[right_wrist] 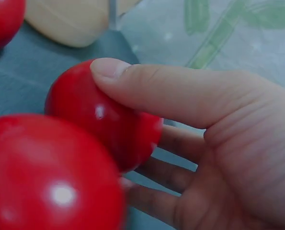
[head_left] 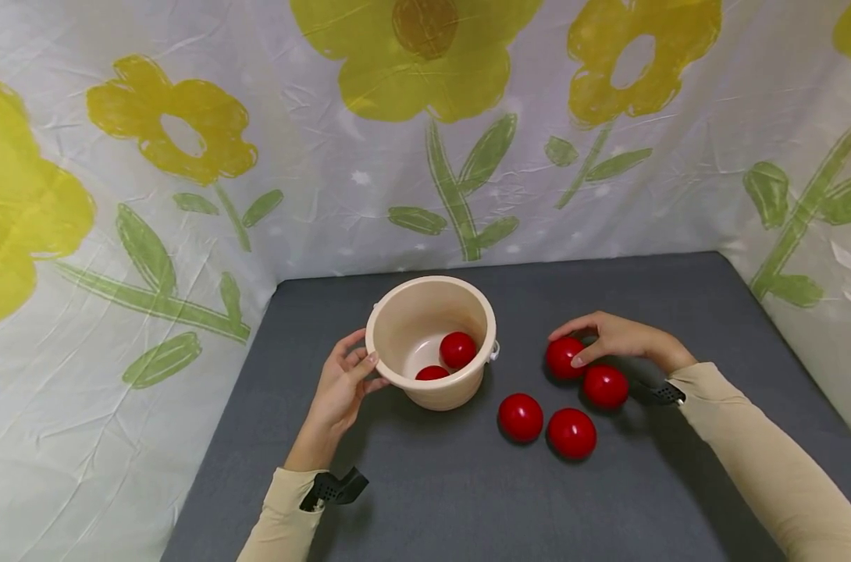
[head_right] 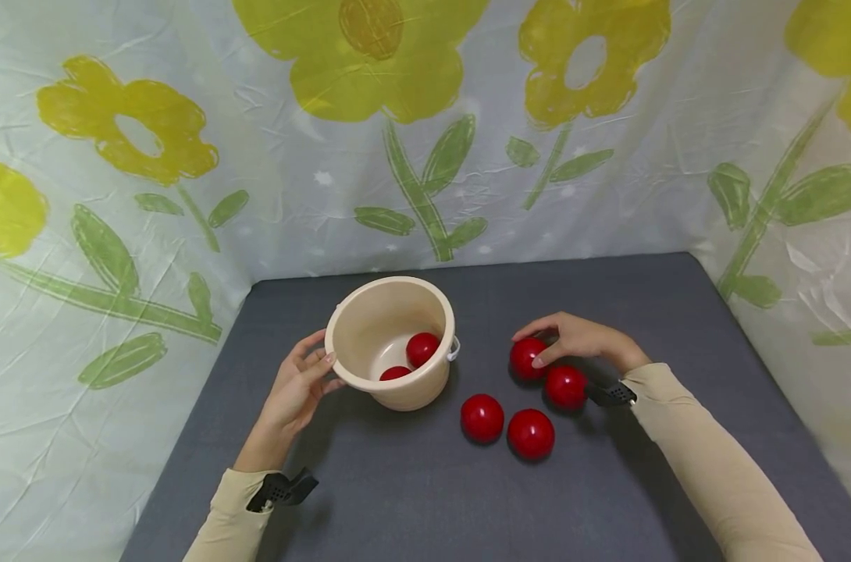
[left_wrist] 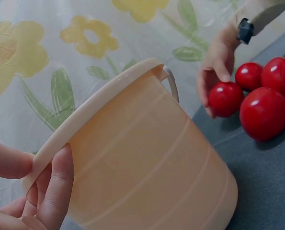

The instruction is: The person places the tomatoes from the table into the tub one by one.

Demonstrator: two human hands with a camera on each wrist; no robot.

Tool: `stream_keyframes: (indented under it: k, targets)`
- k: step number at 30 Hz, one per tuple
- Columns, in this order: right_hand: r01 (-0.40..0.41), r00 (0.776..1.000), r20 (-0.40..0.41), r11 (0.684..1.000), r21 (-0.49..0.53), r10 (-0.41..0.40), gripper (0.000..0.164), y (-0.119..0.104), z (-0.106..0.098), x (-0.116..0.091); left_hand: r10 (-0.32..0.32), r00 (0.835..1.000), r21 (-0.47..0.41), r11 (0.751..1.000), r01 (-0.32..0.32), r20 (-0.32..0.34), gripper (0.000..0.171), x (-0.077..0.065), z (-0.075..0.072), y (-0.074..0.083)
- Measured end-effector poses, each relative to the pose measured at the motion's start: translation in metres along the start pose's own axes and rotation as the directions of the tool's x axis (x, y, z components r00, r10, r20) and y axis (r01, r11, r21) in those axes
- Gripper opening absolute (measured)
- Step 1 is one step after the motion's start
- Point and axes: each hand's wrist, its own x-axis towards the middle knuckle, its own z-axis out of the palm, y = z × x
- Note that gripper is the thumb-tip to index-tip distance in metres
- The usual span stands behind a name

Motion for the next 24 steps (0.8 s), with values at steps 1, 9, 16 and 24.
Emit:
stream_keyframes:
  k: [1, 9, 16, 24]
  targets:
    - [0.002, 1.000, -0.011, 1.000, -0.008, -0.002, 0.056, -0.003, -0.003, 0.000, 0.000, 1.000, 0.001, 1.000, 0.000, 0.001, 0.057, 0.000, 0.000, 0.000]
    - [0.026, 0.999, -0.039, 1.000, -0.003, -0.026, 0.058, -0.034, -0.029, 0.001, -0.002, 1.000, -0.001, 1.000, 0.002, -0.006, 0.057, -0.001, 0.001, 0.000]
    - [0.051, 0.999, -0.016, 0.998, 0.024, -0.050, 0.057, -0.071, -0.049, 0.008, -0.003, 1.000, -0.011, 1.000, 0.003, -0.002, 0.057, 0.000, 0.001, 0.001]
    - [0.076, 0.996, -0.035, 0.995, -0.063, -0.079, 0.055, -0.123, -0.070, 0.019, -0.006, 1.000, -0.003, 1.000, 0.006, -0.004, 0.057, -0.001, 0.001, 0.001]
